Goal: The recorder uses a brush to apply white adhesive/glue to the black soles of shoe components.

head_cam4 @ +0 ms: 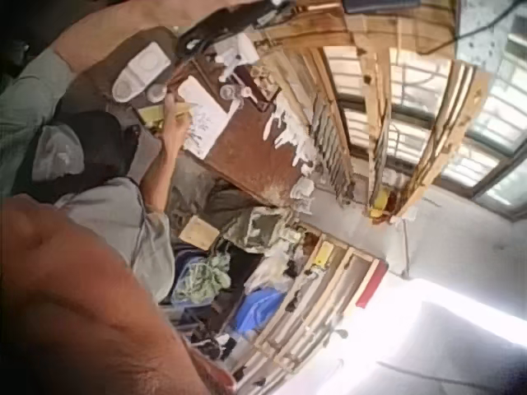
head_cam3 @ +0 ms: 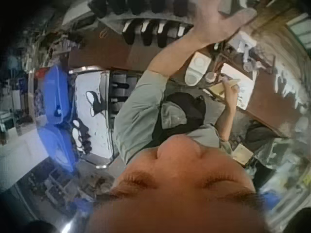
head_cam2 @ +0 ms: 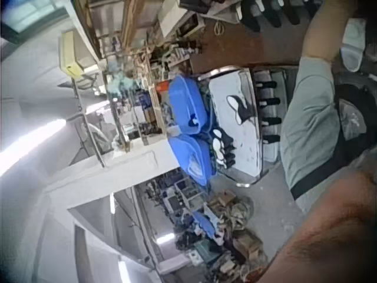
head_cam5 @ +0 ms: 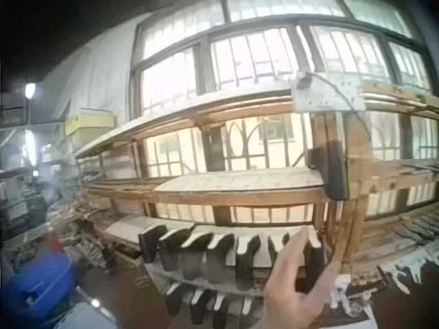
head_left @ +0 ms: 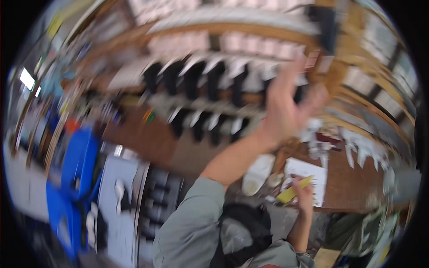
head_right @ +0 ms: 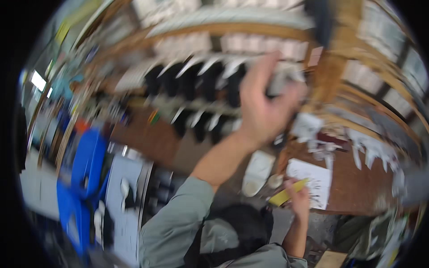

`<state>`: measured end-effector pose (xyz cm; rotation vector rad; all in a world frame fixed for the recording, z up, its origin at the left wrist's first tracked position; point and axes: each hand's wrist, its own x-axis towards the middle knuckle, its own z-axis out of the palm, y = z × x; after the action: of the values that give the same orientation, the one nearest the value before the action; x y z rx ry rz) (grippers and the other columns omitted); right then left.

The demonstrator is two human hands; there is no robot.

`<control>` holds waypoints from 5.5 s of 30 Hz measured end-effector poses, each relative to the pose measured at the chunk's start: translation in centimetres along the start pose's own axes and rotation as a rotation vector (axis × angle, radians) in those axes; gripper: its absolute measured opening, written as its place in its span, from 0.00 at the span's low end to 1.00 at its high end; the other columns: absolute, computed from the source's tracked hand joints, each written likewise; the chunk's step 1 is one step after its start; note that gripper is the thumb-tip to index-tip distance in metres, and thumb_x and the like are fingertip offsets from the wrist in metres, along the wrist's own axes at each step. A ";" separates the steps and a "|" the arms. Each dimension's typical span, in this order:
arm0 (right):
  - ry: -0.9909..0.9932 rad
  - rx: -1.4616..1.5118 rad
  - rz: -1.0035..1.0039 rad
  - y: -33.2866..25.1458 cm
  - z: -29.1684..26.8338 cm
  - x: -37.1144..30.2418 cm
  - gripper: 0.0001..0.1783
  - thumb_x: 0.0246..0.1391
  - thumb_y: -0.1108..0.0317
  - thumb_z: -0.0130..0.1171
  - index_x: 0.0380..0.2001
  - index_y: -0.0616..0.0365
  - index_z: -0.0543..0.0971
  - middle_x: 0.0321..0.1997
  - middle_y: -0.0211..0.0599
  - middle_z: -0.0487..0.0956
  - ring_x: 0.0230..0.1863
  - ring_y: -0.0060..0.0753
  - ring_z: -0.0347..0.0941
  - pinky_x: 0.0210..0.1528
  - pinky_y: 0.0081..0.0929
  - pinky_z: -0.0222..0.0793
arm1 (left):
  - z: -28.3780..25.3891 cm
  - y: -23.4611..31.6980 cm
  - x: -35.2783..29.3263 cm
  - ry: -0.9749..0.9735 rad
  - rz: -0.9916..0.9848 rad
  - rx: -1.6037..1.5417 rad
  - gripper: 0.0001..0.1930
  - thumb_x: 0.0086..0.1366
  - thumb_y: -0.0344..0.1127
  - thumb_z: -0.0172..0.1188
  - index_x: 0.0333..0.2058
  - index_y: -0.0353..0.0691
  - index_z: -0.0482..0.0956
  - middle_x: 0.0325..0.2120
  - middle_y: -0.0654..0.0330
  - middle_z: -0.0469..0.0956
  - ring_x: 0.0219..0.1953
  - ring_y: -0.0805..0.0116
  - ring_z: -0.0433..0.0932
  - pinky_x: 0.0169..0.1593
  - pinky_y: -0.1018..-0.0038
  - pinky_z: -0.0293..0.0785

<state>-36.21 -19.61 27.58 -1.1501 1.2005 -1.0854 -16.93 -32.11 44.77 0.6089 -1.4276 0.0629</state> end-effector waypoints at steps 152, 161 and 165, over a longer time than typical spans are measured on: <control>-0.671 -0.053 -1.065 12.8 13.5 -16.1 0.12 0.35 0.76 0.66 0.26 0.74 0.80 0.19 0.46 0.78 0.14 0.28 0.74 0.11 0.16 0.63 | -27.4 8.0 -43.0 -0.492 -0.466 -0.242 0.28 0.48 0.29 0.64 0.50 0.32 0.66 0.50 0.43 0.71 0.53 0.46 0.72 0.57 0.62 0.67; -0.829 0.027 -1.120 12.4 13.7 -13.9 0.11 0.45 0.72 0.62 0.23 0.73 0.80 0.17 0.45 0.76 0.13 0.26 0.72 0.11 0.15 0.61 | -27.7 9.0 -41.3 -0.801 -0.928 -0.552 0.28 0.49 0.28 0.59 0.52 0.34 0.64 0.47 0.48 0.72 0.50 0.46 0.72 0.50 0.65 0.70; -0.934 0.056 -1.129 12.2 13.9 -12.9 0.11 0.47 0.71 0.61 0.23 0.72 0.81 0.17 0.45 0.76 0.12 0.26 0.70 0.11 0.15 0.61 | -27.5 8.9 -40.9 -0.860 -0.973 -0.657 0.28 0.49 0.31 0.61 0.50 0.37 0.65 0.44 0.49 0.74 0.47 0.46 0.74 0.48 0.64 0.71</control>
<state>-23.12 -4.52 17.09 -2.0320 -0.2988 -1.0834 -2.47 0.06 9.18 0.7390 -1.6580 -1.5298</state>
